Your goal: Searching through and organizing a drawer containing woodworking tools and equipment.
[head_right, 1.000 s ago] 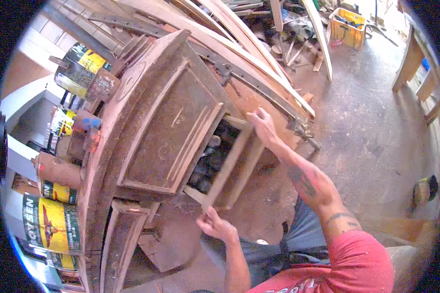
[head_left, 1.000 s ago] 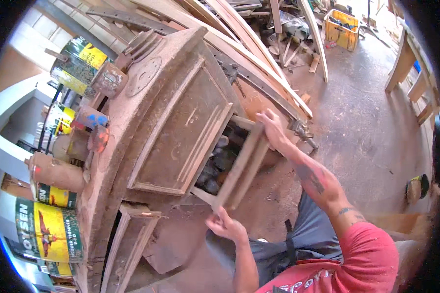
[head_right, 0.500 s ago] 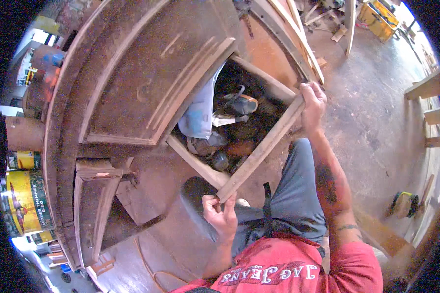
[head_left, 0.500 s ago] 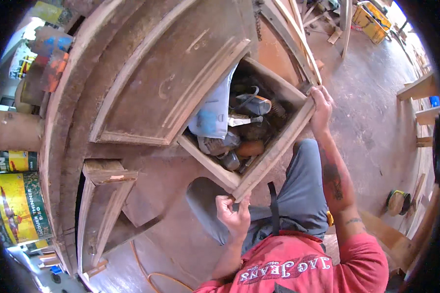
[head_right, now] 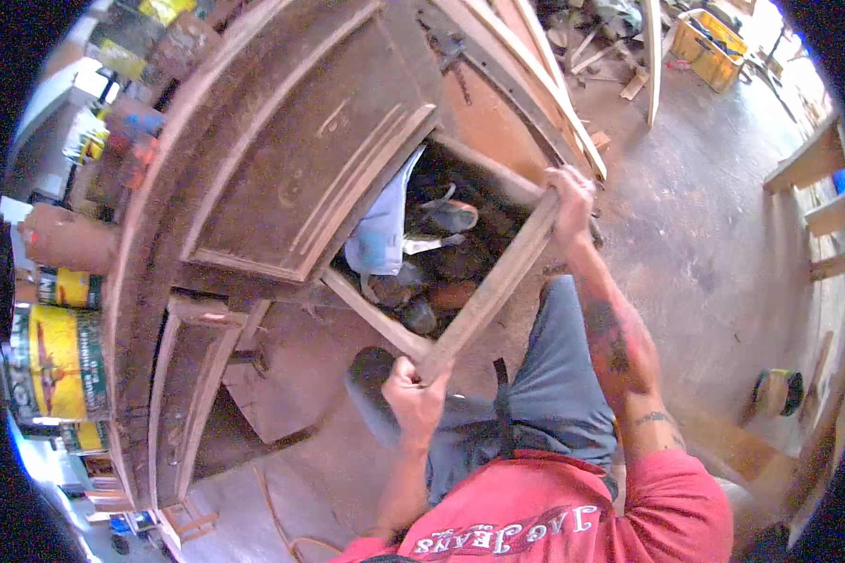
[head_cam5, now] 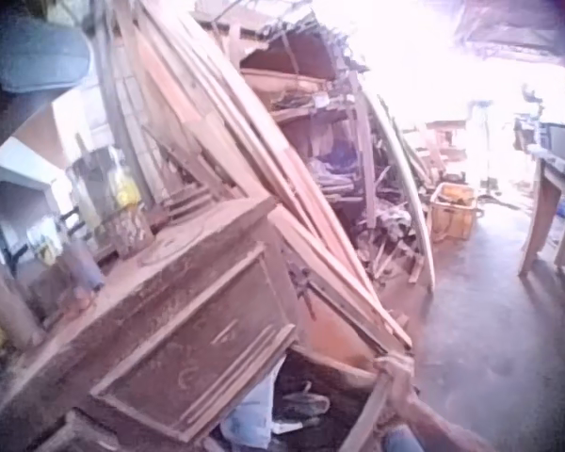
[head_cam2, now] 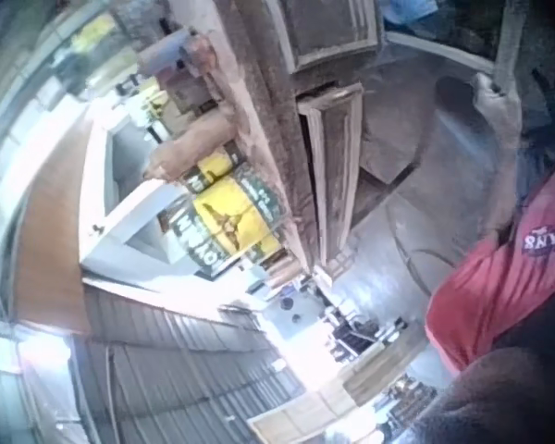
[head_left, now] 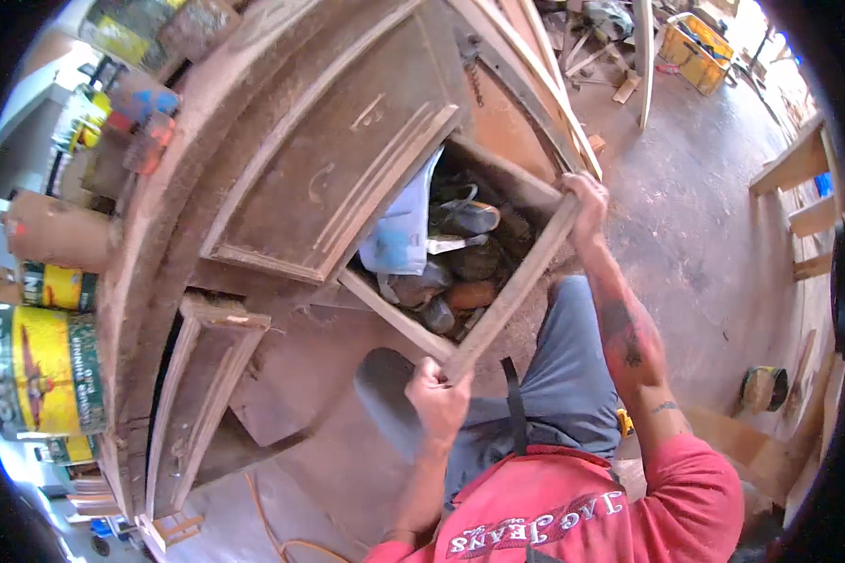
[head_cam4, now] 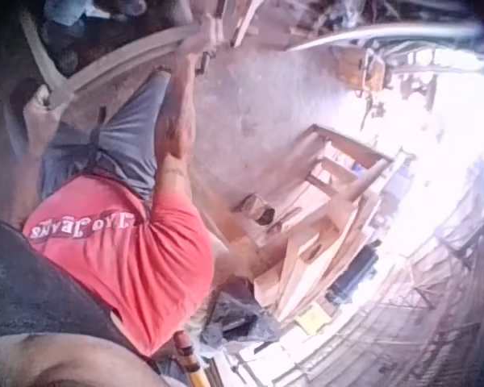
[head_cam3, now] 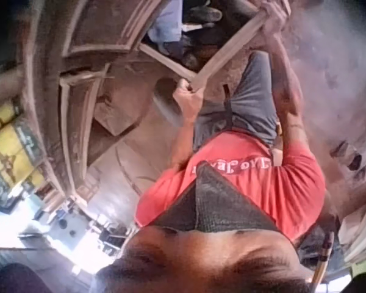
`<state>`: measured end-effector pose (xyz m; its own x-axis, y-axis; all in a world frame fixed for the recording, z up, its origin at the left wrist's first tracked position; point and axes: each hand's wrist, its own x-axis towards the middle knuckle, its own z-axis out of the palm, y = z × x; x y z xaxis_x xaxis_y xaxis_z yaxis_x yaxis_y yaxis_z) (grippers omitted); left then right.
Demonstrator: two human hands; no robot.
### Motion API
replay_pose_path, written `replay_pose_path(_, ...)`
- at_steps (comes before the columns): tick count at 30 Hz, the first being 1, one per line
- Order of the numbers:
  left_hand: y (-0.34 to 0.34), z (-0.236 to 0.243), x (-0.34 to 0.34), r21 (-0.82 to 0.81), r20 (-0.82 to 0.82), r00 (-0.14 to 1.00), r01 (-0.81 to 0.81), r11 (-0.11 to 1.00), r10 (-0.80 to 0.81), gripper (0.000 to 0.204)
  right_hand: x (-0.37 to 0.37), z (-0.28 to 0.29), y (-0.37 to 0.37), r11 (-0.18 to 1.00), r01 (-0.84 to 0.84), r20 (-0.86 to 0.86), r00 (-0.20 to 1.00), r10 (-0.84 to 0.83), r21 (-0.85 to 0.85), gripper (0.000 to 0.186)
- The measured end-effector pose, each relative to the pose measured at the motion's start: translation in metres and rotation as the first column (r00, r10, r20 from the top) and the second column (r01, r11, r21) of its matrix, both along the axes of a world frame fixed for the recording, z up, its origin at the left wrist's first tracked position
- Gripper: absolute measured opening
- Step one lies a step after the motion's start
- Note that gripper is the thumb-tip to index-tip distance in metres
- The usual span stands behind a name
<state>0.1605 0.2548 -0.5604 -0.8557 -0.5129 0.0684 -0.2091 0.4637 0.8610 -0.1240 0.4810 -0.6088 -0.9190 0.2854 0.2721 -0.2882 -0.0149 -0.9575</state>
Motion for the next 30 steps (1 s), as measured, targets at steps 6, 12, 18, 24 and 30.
replay_pose_path(6, 0.011, 0.009, -0.001, -0.064, 0.000, 0.999, -0.033, 0.997, 0.033, 0.046, -0.002, -0.001, -0.005, 0.898, 0.181, -0.481, 0.876, 0.037, 0.400, 0.022)
replay_pose_path(12, -0.005, -0.008, -0.003, -0.034, 0.039, 0.996, 0.079, 0.996, -0.078, 0.044, 0.002, -0.014, 0.016, 0.942, -0.036, -0.153, 0.984, 0.092, 0.335, 0.012)
replay_pose_path(18, -0.023, -0.010, 0.006, -0.049, 0.004, 0.991, 0.136, 0.990, -0.135, 0.047, 0.023, -0.024, 0.017, 0.931, 0.020, -0.260, 0.962, 0.081, 0.365, 0.008)
replay_pose_path(24, 0.004, -0.010, -0.005, -0.136, -0.002, 0.994, 0.108, 0.985, -0.109, 0.039, -0.003, -0.035, 0.026, 0.988, -0.095, -0.209, 0.971, 0.118, 0.118, 0.015)
replay_pose_path(30, 0.004, -0.009, 0.005, -0.132, -0.033, 0.988, 0.142, 0.981, -0.148, 0.039, 0.011, -0.016, 0.026, 0.997, -0.029, 0.004, 1.000, 0.028, 0.073, 0.018)
